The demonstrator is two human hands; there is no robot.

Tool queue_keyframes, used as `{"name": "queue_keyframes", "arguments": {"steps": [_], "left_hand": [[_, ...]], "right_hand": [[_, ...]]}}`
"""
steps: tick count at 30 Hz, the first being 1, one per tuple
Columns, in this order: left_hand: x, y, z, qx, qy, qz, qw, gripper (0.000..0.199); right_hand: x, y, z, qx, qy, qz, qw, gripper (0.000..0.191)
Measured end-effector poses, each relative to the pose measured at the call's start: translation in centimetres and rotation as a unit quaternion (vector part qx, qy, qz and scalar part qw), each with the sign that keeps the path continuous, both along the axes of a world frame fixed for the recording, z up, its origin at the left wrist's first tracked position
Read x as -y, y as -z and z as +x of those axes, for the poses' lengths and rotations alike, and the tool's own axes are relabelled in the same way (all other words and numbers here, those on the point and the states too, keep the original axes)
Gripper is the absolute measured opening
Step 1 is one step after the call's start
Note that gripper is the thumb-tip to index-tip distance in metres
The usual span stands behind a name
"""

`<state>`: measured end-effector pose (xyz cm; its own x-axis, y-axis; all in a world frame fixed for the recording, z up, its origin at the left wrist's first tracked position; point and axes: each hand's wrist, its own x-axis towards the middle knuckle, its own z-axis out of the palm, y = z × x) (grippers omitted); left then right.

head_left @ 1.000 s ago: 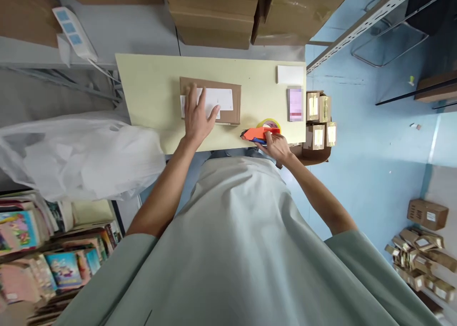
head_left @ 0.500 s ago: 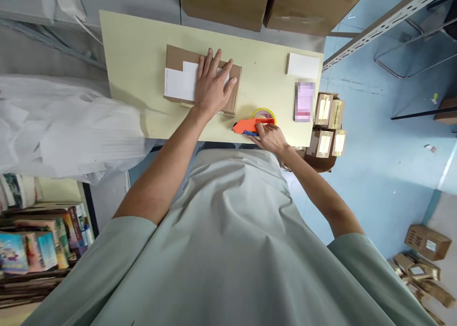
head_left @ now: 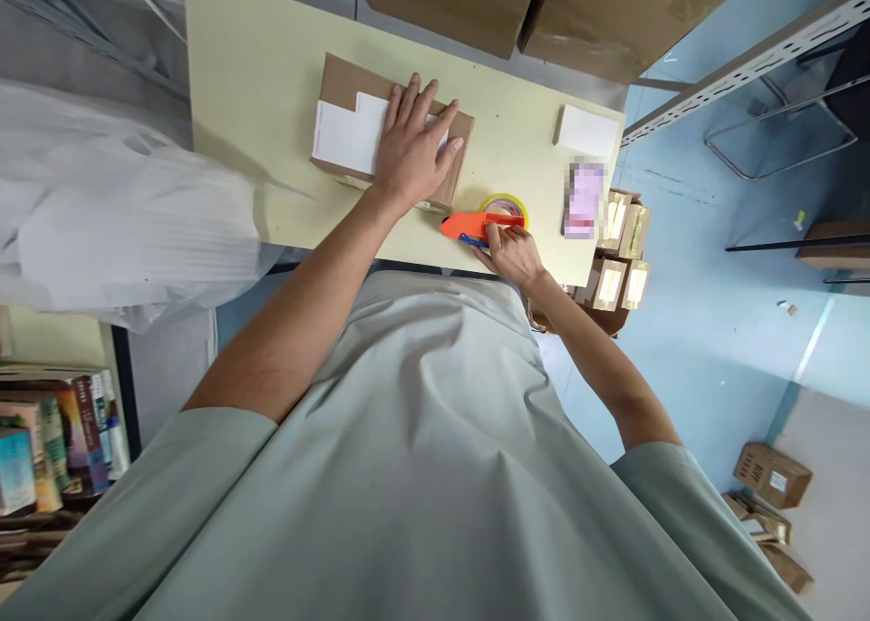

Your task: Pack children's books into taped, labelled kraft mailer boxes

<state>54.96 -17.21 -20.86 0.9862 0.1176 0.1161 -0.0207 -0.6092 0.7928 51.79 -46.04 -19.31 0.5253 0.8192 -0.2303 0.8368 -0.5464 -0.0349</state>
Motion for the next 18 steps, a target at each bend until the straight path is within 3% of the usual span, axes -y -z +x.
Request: {"name": "queue_keyframes", "arguments": {"steps": [5,13,18], "left_hand": [[0.1,0.2,0.1,0.017,-0.036,-0.016,0.999,0.074],[0.4,-1.1,-0.1,0.013,-0.007,0.023,1.0,0.06],[0.2,0.5,0.1,0.028,-0.035,-0.009,0.999,0.066]], "right_hand": [[-0.1,0.0,0.3,0.01,-0.001,-0.012,1.0,0.061],[-0.2,-0.1,0.4,0.014,-0.006,-0.027,1.0,0.062],[-0.3,-0.2,0.6,0.022,-0.007,-0.03,0.999,0.062]]}}
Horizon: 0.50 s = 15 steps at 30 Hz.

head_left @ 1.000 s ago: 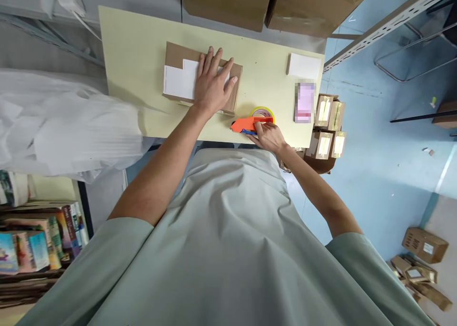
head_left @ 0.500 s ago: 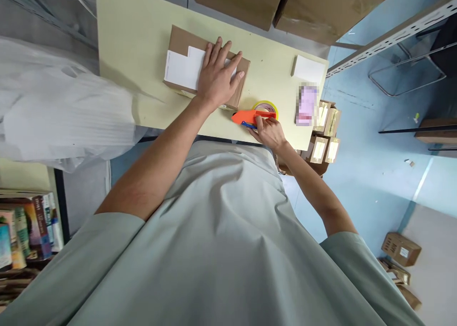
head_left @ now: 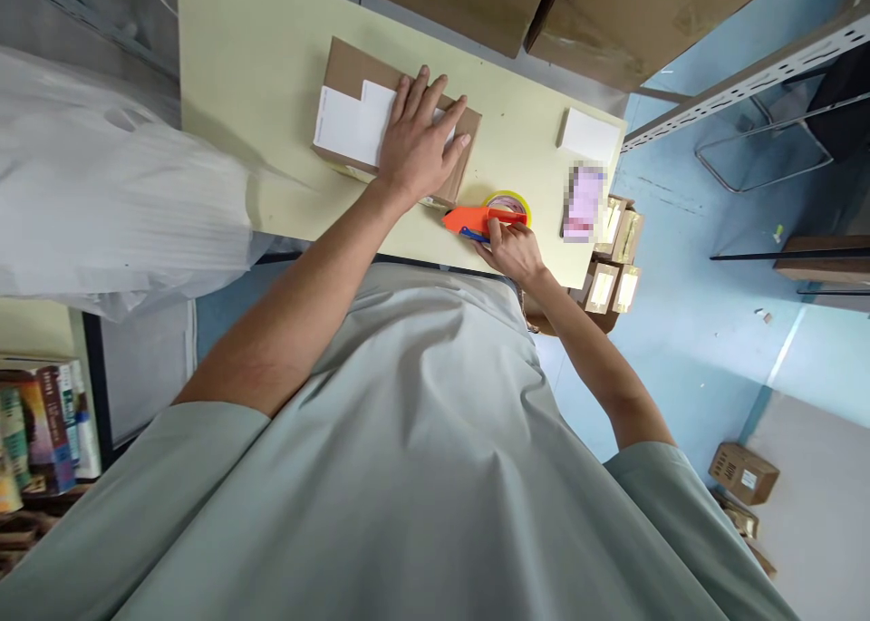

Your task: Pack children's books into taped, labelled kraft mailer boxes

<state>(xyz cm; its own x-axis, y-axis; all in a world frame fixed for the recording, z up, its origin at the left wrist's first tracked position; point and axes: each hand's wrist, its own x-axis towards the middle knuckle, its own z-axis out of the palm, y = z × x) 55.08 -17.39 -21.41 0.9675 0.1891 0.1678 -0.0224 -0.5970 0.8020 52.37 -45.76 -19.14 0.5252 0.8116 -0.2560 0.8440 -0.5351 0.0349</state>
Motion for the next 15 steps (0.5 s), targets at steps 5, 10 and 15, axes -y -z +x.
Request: {"name": "queue_keyframes", "arguments": {"steps": [5,10,15], "left_hand": [[-0.1,1.8,0.5,0.0,-0.058,-0.016,0.998,0.079],[0.4,-0.6,0.2,-0.031,0.0,0.017,0.999,0.063],[2.0,-3.2,-1.0,-0.052,-0.007,0.032,0.998,0.048]], "right_hand": [[-0.1,0.1,0.1,0.002,0.003,-0.003,1.0,0.06],[-0.4,0.1,-0.1,-0.015,0.021,-0.012,1.0,0.059],[-1.5,-0.7,-1.3,-0.059,0.021,-0.039,0.997,0.059]]}}
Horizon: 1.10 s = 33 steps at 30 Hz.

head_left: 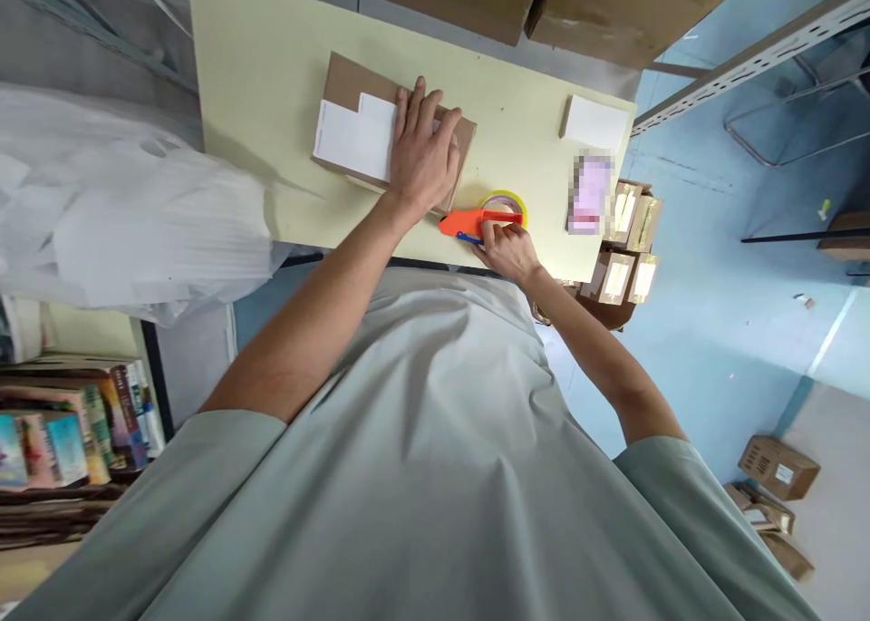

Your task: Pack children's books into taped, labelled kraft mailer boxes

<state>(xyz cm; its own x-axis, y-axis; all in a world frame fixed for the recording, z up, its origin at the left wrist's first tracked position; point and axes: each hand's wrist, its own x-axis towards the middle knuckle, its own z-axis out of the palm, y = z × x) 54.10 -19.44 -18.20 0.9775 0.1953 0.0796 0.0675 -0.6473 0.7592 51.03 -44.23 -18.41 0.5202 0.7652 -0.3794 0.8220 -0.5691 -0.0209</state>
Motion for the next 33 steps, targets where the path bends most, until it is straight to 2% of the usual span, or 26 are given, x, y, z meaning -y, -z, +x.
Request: {"name": "queue_keyframes", "arguments": {"steps": [4,7,11,15,19,22,25,28,33], "left_hand": [[1.4,-0.6,-1.8,-0.035,0.033,0.003,0.999,0.047],[2.0,-1.2,-3.3,-0.055,0.058,0.035,0.996,0.047],[2.4,-1.8,-4.3,-0.101,0.039,0.032,0.994,0.048],[2.4,-1.8,-4.4,-0.123,0.029,0.034,0.991,0.047],[2.3,-1.7,-4.6,-0.125,0.029,0.053,0.99,0.043],[2.2,-1.7,-4.7,-0.126,0.029,0.062,0.99,0.042],[2.1,-1.5,-4.7,-0.121,0.028,0.07,0.99,0.042],[2.0,-1.4,-4.7,-0.123,0.027,0.074,0.989,0.041],[1.8,-1.6,-4.6,-0.129,0.039,0.071,0.988,0.04]], "right_hand": [[-2.0,-1.0,-1.6,-0.07,-0.02,-0.015,0.997,0.058],[-3.6,-1.5,-2.5,-0.112,-0.044,0.001,0.993,0.049],[-4.8,-1.7,-2.7,-0.135,-0.067,0.023,0.988,0.049],[-4.4,-1.7,-1.7,-0.133,-0.086,0.032,0.987,0.053],[-2.3,-1.6,1.6,-0.127,-0.062,0.024,0.99,0.051],[0.1,-1.3,6.0,-0.113,-0.01,0.012,0.993,0.047],[1.6,-0.8,10.4,-0.089,0.035,0.025,0.995,0.053],[1.1,-0.7,13.2,-0.088,0.019,0.057,0.994,0.055],[-1.8,-1.5,14.7,-0.104,-0.012,0.079,0.991,0.052]]}}
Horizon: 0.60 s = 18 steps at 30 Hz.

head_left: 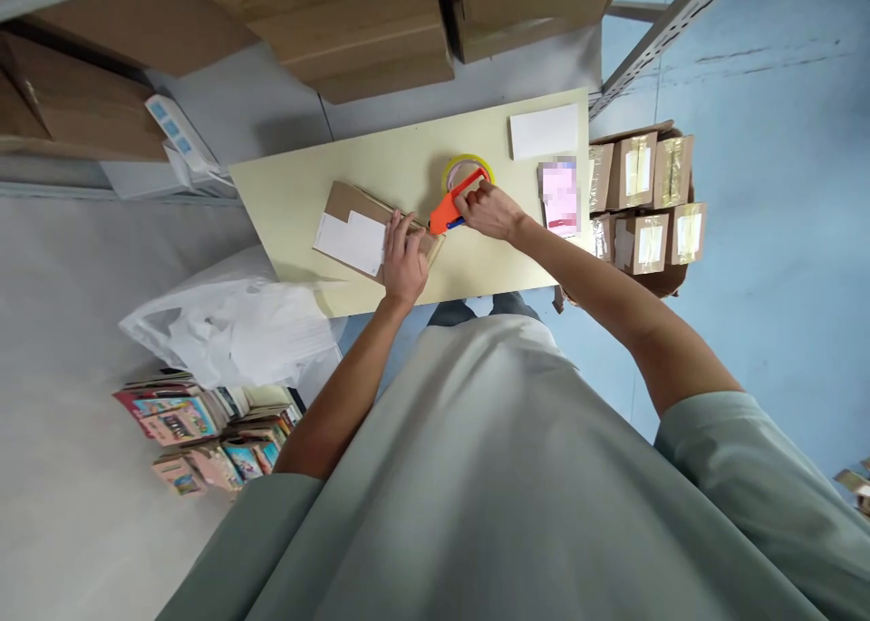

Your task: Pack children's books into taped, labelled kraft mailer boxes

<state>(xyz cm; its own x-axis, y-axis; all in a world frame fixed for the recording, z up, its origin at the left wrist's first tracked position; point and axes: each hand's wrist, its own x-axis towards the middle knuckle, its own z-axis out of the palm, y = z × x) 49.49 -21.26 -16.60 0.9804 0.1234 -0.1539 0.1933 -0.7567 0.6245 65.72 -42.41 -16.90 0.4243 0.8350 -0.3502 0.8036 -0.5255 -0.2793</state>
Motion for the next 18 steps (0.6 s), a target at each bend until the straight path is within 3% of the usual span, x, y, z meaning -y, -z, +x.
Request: {"name": "queue_keyframes", "arguments": {"steps": [4,8,13,18], "left_hand": [[-1.2,-1.1,0.5,0.019,0.015,0.001,1.0,0.045],[-4.9,-1.6,3.2,0.052,-0.041,-0.003,0.998,0.052],[-9.3,0.6,6.9,0.041,-0.14,0.036,0.989,0.062],[-7.9,2.0,6.5,0.034,-0.148,0.076,0.986,0.057]], "right_hand": [[-0.7,-0.8,0.4,-0.013,-0.032,-0.003,0.999,0.054],[-0.5,-1.2,0.2,-0.038,-0.048,-0.018,0.998,0.059],[-1.4,-1.2,-1.0,-0.026,-0.066,-0.032,0.997,0.06],[-3.0,-1.3,-4.4,-0.028,-0.124,-0.023,0.992,0.057]]}}
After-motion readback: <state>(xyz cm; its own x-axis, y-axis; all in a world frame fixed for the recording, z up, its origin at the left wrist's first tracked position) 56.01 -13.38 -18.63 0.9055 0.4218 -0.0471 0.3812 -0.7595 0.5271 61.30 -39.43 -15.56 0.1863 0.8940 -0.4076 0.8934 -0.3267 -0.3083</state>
